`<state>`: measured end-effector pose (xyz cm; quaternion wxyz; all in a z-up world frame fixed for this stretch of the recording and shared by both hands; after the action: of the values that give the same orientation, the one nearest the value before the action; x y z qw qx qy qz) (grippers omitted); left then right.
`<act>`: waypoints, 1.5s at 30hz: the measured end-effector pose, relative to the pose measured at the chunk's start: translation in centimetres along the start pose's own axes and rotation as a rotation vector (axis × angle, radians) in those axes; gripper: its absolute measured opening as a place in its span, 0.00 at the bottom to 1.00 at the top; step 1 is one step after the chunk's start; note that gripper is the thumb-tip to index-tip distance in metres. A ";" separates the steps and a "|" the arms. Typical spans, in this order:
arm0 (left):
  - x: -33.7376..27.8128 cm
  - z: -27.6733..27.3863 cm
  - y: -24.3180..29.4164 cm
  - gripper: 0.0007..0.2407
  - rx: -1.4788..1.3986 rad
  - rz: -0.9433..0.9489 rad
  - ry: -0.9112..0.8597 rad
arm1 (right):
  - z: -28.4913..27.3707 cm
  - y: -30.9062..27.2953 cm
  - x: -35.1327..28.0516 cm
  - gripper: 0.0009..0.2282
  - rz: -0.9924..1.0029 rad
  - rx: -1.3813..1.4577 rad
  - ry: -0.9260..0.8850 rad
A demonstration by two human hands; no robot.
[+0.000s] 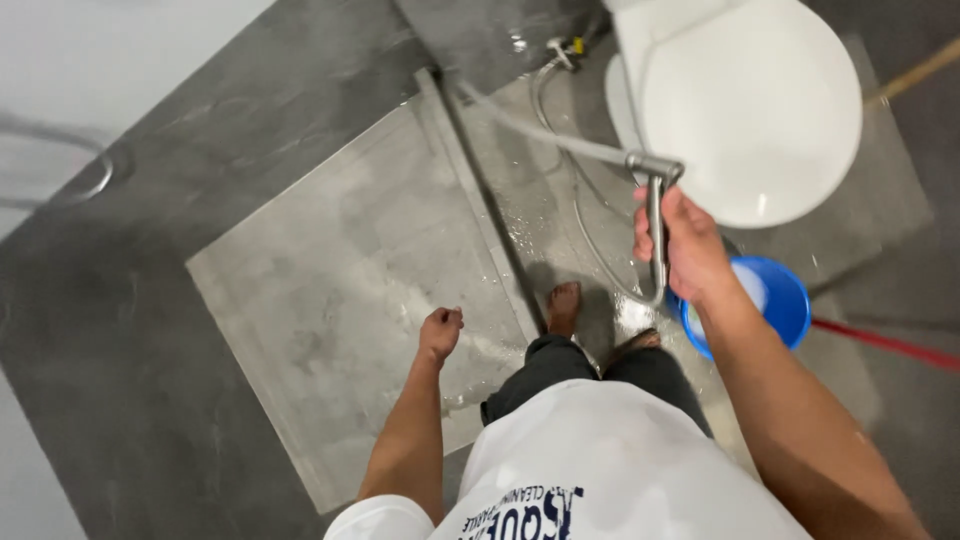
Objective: Cleaning a bathroom floor and shower area using water and a bucket.
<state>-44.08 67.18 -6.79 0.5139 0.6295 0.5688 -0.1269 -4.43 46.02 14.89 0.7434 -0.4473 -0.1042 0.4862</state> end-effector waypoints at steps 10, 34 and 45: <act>-3.9 5.4 -4.8 0.17 -0.174 0.009 0.126 | 6.4 -2.5 -0.2 0.16 0.140 -0.459 -0.295; -19.0 18.4 -17.9 0.17 -0.434 -0.335 0.403 | 6.8 2.1 -1.3 0.23 0.689 -0.451 -0.653; -17.9 15.4 -18.8 0.16 -0.573 -0.447 0.485 | 11.5 6.2 -0.4 0.24 0.936 -0.512 -0.904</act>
<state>-59.21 41.23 -9.74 0.4791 0.3344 0.8076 0.0796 -15.30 52.97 16.84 0.2106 -0.3601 -0.3109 0.8540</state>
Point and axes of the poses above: each hand's wrist, its own x-axis towards the middle knuckle, its own z-axis out of the palm, y = z × x, the point moved 6 cm from there along x, towards the middle knuckle, and after that the axes turned 8 degrees about -y, right-handed, at the moved point
